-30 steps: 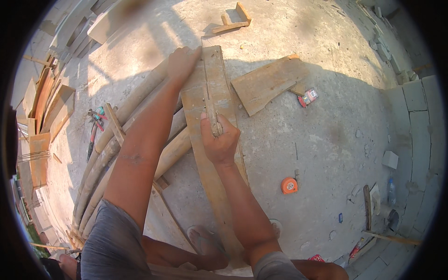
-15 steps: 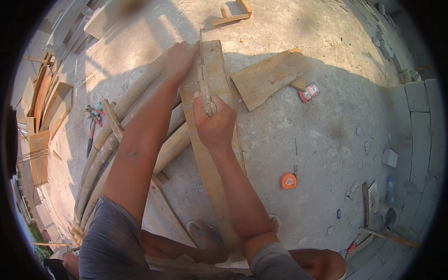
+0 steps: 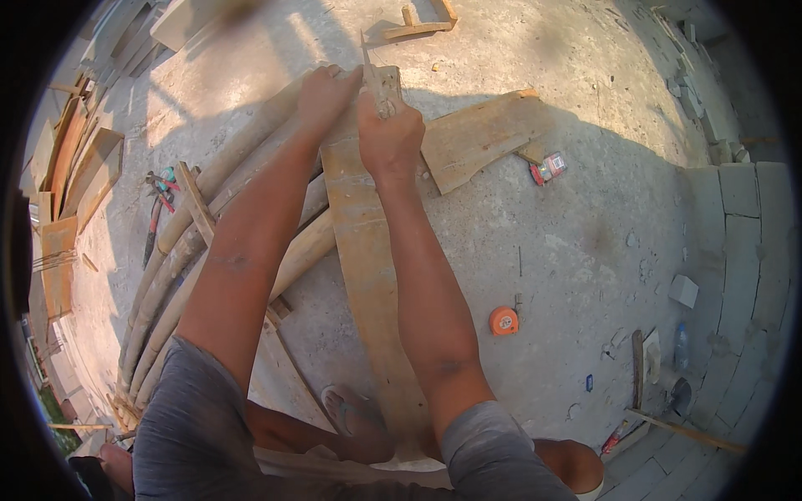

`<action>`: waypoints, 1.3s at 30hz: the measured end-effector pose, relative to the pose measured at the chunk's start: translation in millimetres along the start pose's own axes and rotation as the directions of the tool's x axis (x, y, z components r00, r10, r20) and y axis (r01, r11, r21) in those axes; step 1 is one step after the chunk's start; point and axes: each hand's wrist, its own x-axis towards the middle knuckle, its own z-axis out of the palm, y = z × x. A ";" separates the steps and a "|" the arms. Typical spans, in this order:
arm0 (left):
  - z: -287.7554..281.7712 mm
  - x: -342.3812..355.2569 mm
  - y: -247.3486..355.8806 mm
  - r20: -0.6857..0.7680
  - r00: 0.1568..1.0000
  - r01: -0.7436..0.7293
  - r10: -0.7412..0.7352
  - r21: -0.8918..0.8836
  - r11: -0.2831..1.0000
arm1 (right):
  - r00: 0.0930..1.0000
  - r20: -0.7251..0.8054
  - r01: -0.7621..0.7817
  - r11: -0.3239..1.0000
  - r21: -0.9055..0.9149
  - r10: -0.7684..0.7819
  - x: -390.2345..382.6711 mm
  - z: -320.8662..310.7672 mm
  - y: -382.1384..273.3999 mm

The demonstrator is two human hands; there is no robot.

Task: The person saws a wooden plank using a handsaw while holding the plank in place by hand on a makeshift work surface.

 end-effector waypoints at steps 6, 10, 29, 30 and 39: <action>-14.0 12.1 -29.1 -0.069 0.995 -0.059 0.065 0.081 0.995 | 0.970 -0.115 0.228 0.966 0.121 -0.215 -90.2 -8.8 -0.3; 6.8 1.2 0.1 -0.045 0.996 -0.078 0.079 0.026 0.997 | 0.998 -0.017 0.059 0.998 0.020 -0.059 2.0 2.2 -0.2; 2.4 10.9 -39.9 -0.103 0.991 -0.083 0.084 0.005 0.996 | 0.994 -0.031 0.106 0.991 0.076 -0.104 -101.4 -15.5 16.5; 2.7 11.1 -34.5 -0.102 0.992 -0.073 0.073 0.004 0.997 | 0.985 -0.047 0.166 0.985 0.054 -0.164 -87.1 -10.2 14.0; 4.5 5.4 -32.0 -0.125 0.988 -0.092 0.093 0.013 0.996 | 0.999 -0.020 0.036 0.991 0.128 -0.033 -74.5 -13.2 9.8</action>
